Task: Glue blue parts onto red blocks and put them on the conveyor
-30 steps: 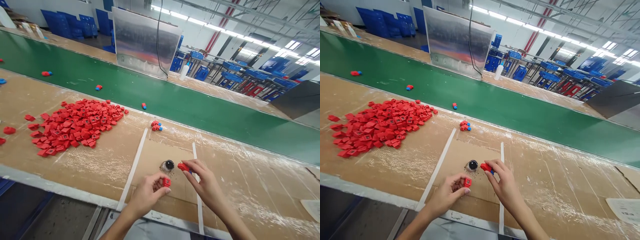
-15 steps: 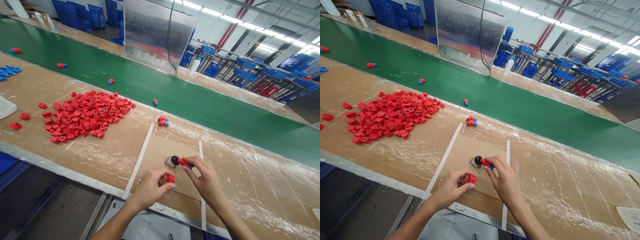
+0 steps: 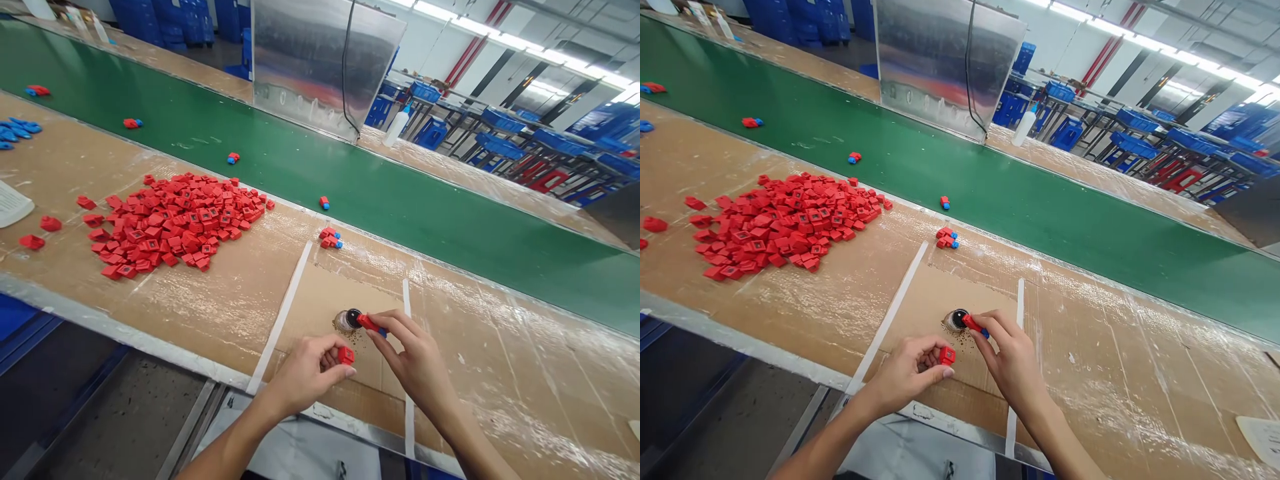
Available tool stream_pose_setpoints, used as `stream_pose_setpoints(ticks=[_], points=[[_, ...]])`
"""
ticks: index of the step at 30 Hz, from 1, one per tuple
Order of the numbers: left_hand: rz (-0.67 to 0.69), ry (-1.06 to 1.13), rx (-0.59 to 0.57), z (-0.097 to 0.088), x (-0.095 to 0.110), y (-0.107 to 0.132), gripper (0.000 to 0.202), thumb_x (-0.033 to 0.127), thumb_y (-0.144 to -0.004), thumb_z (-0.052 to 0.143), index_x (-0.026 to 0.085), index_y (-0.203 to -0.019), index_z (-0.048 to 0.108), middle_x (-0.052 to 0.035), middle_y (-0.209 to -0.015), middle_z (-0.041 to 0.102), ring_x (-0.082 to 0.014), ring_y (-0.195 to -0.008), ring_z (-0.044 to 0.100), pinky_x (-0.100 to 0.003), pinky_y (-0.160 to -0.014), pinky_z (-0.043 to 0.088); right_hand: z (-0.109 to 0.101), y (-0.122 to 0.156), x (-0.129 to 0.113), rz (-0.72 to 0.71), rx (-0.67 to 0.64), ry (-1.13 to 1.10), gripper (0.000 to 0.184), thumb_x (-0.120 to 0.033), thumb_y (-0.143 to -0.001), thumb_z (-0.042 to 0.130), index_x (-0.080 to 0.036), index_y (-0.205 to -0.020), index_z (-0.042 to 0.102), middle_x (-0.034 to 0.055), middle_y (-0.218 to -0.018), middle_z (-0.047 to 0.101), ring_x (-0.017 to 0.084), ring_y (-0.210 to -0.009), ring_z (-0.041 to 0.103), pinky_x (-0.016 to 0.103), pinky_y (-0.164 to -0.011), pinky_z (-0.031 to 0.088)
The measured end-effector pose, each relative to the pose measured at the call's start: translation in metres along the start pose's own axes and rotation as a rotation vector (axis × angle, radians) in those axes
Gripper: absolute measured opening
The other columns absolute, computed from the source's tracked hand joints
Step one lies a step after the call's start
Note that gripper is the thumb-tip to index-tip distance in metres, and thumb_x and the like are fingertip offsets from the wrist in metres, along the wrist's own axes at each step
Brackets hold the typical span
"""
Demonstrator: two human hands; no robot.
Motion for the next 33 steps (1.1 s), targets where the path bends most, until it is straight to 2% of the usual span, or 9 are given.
stream_pose_setpoints(ticks=[5,14,20,26,33], points=[[-0.01,0.018,-0.005,-0.001,-0.001,0.0,0.017,0.027,-0.081,0.066,0.016,-0.094,0.067,0.0021,-0.072,0.057,-0.0123,-0.067,0.05,-0.023,-0.064,0.039,-0.002,-0.001,-0.003,-0.01,-0.014,0.027,0.014,-0.025,-0.099,0.051,-0.022,-0.106,0.063,0.0074,-0.098,0.066,0.021,-0.089,0.065,0.032,-0.074,0.052],[-0.09,0.302,-0.079,0.0,-0.01,0.0,0.02,0.025,-0.078,0.07,0.014,-0.094,0.066,0.0001,-0.079,0.056,-0.0117,-0.073,0.05,-0.024,-0.068,0.039,-0.005,-0.005,-0.005,0.004,0.024,0.011,0.015,-0.026,-0.098,0.052,-0.022,-0.108,0.063,0.0081,-0.101,0.066,0.021,-0.092,0.065,0.033,-0.077,0.052],[-0.136,0.37,-0.101,-0.002,-0.014,0.0,0.023,0.026,-0.078,0.07,0.014,-0.097,0.066,0.0009,-0.076,0.057,-0.0107,-0.067,0.052,-0.024,-0.065,0.042,-0.012,-0.003,-0.018,0.002,0.068,-0.051,0.014,-0.023,-0.097,0.056,-0.024,-0.109,0.062,0.007,-0.104,0.065,0.021,-0.094,0.064,0.034,-0.079,0.052],[-0.126,0.375,-0.105,-0.002,-0.013,0.0,0.027,0.03,-0.077,0.072,0.014,-0.099,0.069,0.0028,-0.07,0.055,-0.0103,-0.063,0.051,-0.024,-0.062,0.042,-0.008,0.014,-0.034,0.071,-0.016,-0.194,0.015,-0.024,-0.096,0.057,-0.024,-0.11,0.063,0.008,-0.103,0.066,0.022,-0.093,0.064,0.032,-0.077,0.054],[-0.101,0.367,-0.135,-0.002,-0.009,0.0,0.025,0.031,-0.079,0.07,0.014,-0.099,0.069,0.0031,-0.069,0.056,-0.0108,-0.064,0.05,-0.023,-0.063,0.039,0.001,0.027,-0.034,0.068,-0.06,-0.243,0.018,-0.021,-0.096,0.055,-0.024,-0.112,0.063,0.0077,-0.102,0.065,0.021,-0.094,0.064,0.031,-0.079,0.053]])
Point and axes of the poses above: each hand's wrist, its own y-axis away from the middle knuckle, its own z-axis out of the palm, x = y × z, the point moved 2 cm from there along -y, towards the middle knuckle
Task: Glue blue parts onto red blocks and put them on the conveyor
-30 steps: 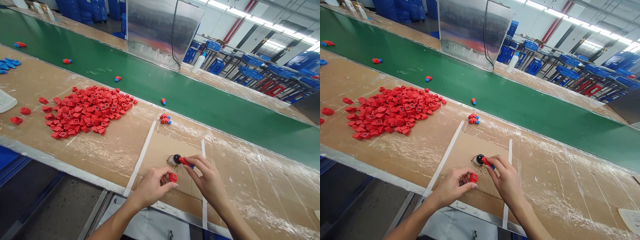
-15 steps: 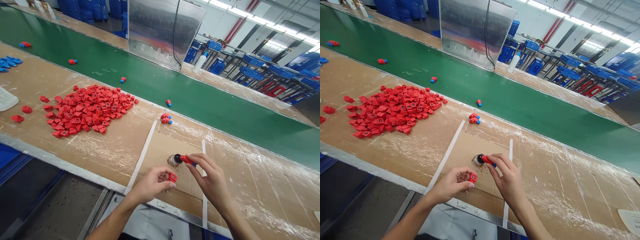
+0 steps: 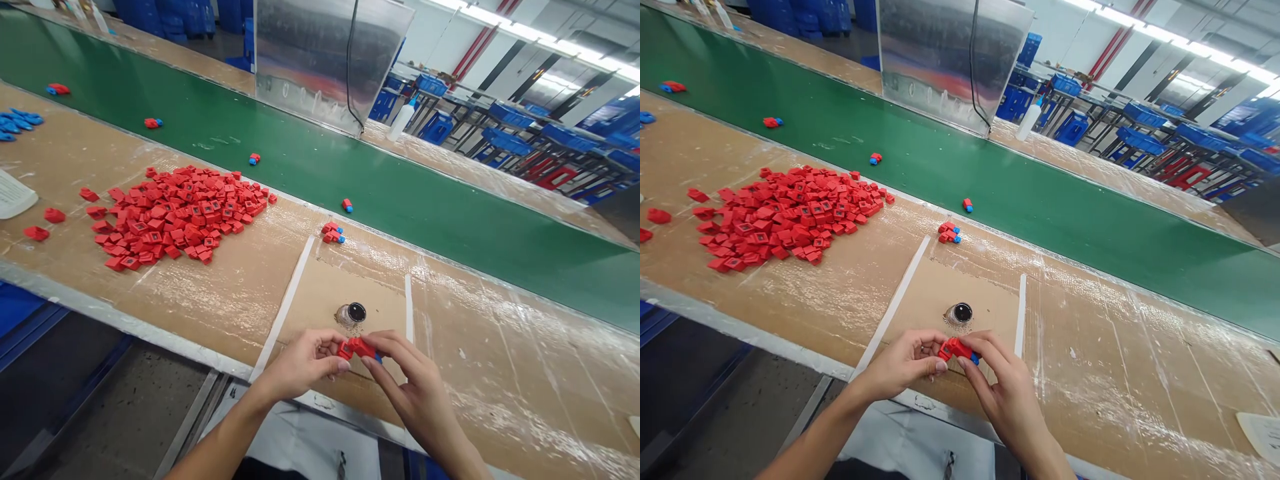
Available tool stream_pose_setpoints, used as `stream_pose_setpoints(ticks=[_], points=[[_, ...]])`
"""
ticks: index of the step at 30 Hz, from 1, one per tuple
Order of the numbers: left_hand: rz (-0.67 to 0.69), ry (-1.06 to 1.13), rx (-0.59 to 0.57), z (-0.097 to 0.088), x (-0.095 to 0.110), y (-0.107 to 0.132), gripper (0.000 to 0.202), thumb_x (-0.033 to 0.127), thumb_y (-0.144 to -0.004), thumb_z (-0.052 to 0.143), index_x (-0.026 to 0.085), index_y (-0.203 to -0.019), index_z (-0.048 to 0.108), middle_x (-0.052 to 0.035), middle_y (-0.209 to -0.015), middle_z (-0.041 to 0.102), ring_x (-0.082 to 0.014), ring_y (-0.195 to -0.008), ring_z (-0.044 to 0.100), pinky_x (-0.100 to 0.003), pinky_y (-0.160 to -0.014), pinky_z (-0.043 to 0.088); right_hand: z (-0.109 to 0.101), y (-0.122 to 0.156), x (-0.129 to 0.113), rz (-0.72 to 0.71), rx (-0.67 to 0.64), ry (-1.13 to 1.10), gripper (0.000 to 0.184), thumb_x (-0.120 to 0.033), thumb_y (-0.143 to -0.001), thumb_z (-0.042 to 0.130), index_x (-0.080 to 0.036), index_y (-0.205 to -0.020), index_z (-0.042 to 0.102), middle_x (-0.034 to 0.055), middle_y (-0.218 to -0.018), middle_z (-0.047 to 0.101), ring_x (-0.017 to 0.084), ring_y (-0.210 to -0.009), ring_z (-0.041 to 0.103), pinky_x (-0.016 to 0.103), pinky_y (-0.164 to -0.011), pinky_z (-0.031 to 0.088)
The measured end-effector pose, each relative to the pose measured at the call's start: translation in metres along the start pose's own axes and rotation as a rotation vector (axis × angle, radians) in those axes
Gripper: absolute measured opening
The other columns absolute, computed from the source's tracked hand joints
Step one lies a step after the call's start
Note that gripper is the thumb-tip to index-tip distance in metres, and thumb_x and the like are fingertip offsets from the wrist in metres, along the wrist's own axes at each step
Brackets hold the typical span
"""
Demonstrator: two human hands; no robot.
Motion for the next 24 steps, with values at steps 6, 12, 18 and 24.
stream_pose_setpoints(ticks=[6,12,18,24], points=[[-0.012,0.001,-0.01,0.001,0.0,0.0,0.026,0.032,-0.079,0.071,0.014,-0.098,0.069,0.002,-0.07,0.056,-0.0116,-0.065,0.05,-0.024,-0.064,0.041,0.004,0.004,0.004,-0.005,-0.028,0.002,0.019,-0.02,-0.096,0.056,-0.024,-0.113,0.062,0.0075,-0.103,0.064,0.02,-0.094,0.063,0.029,-0.08,0.052],[-0.009,-0.142,-0.004,0.0,-0.001,0.002,0.022,0.027,-0.081,0.065,0.015,-0.099,0.07,0.0019,-0.07,0.055,-0.0118,-0.065,0.048,-0.023,-0.062,0.038,0.007,0.008,0.005,-0.004,-0.089,0.05,0.015,-0.02,-0.098,0.052,-0.023,-0.106,0.064,0.008,-0.099,0.061,0.019,-0.089,0.063,0.028,-0.073,0.052],[-0.029,-0.304,-0.045,-0.001,0.005,0.006,0.019,0.025,-0.083,0.059,0.015,-0.094,0.07,0.0029,-0.064,0.053,-0.0119,-0.062,0.047,-0.021,-0.056,0.035,0.011,0.014,0.005,-0.017,-0.162,0.068,0.018,-0.017,-0.098,0.047,-0.022,-0.109,0.06,0.0086,-0.099,0.058,0.019,-0.088,0.061,0.027,-0.07,0.051],[-0.024,-0.35,-0.043,0.0,0.008,0.005,0.018,0.024,-0.084,0.056,0.016,-0.093,0.07,0.0026,-0.063,0.054,-0.012,-0.06,0.049,-0.021,-0.055,0.036,0.014,0.015,0.001,-0.012,-0.141,0.088,0.017,-0.014,-0.098,0.045,-0.022,-0.106,0.058,0.0071,-0.096,0.057,0.018,-0.085,0.058,0.026,-0.071,0.048]])
Point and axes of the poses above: each hand's wrist, its own y-axis away from the middle knuckle, its own z-axis out of the palm, x = y × z, the point moved 2 cm from there along -y, towards the middle knuckle
